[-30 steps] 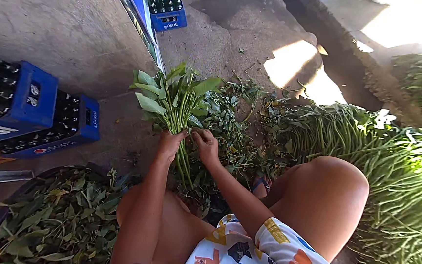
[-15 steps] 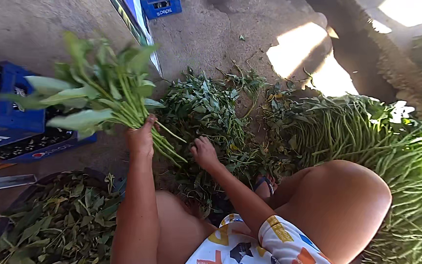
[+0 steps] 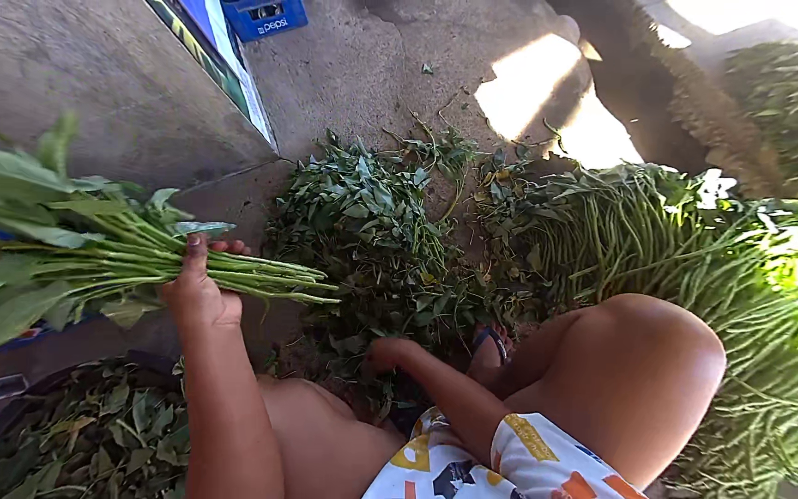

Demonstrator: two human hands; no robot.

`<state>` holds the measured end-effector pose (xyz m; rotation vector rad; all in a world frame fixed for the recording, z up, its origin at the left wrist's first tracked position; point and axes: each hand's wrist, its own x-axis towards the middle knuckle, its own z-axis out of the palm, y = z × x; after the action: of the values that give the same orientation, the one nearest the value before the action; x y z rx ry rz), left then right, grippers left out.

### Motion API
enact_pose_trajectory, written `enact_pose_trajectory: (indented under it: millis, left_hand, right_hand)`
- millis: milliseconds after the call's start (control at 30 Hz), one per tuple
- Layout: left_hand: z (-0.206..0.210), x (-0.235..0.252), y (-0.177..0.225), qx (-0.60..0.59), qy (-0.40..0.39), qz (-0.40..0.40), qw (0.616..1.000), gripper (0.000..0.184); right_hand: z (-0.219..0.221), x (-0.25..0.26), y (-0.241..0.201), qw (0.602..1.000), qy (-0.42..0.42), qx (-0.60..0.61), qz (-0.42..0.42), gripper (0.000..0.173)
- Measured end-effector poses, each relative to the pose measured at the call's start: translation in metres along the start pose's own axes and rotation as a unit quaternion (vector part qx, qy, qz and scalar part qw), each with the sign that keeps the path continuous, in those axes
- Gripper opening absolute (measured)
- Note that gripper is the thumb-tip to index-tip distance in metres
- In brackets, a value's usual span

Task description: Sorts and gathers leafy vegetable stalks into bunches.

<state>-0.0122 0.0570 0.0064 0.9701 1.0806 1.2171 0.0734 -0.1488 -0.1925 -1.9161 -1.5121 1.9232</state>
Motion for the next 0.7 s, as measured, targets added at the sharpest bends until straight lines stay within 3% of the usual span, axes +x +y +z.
enact_pose_trajectory:
  millis: [67, 100, 167, 233, 333, 467, 567, 700]
  left_hand:
    - [-0.004, -0.004, 0.004, 0.008, 0.005, 0.008, 1.000, 0.021]
    - [-0.007, -0.006, 0.006, 0.008, -0.001, 0.008, 1.000, 0.020]
    - [-0.010, -0.009, 0.008, -0.004, -0.015, -0.001, 1.000, 0.016]
    - [-0.010, -0.013, 0.011, -0.015, -0.027, -0.018, 0.999, 0.016]
    - [-0.006, -0.016, 0.014, -0.017, -0.041, -0.036, 0.998, 0.018]
    - [-0.007, -0.015, 0.013, 0.004, -0.037, -0.041, 0.998, 0.019]
    - [-0.011, -0.012, 0.012, 0.016, -0.042, -0.048, 0.998, 0.024]
    - [-0.008, -0.006, 0.006, 0.043, -0.048, -0.064, 0.996, 0.024]
  right_hand:
    - [-0.046, -0.014, 0.017, 0.982, 0.146, 0.116, -0.021, 0.042]
    - [-0.069, -0.020, 0.028, 0.954, 0.239, 0.180, -0.014, 0.041]
    - [-0.109, -0.028, 0.052, 0.885, 0.385, 0.259, 0.039, 0.039]
    - [-0.138, -0.027, 0.080, 0.836, 0.461, 0.276, 0.115, 0.038]
    - [-0.162, -0.010, 0.114, 0.814, 0.473, 0.265, 0.208, 0.045]
    - [-0.191, 0.008, 0.128, 0.789, 0.499, 0.261, 0.246, 0.060]
    - [-0.214, 0.019, 0.148, 0.780, 0.523, 0.230, 0.254, 0.053]
    - [-0.239, 0.026, 0.175, 0.817, 0.478, 0.154, 0.284, 0.042]
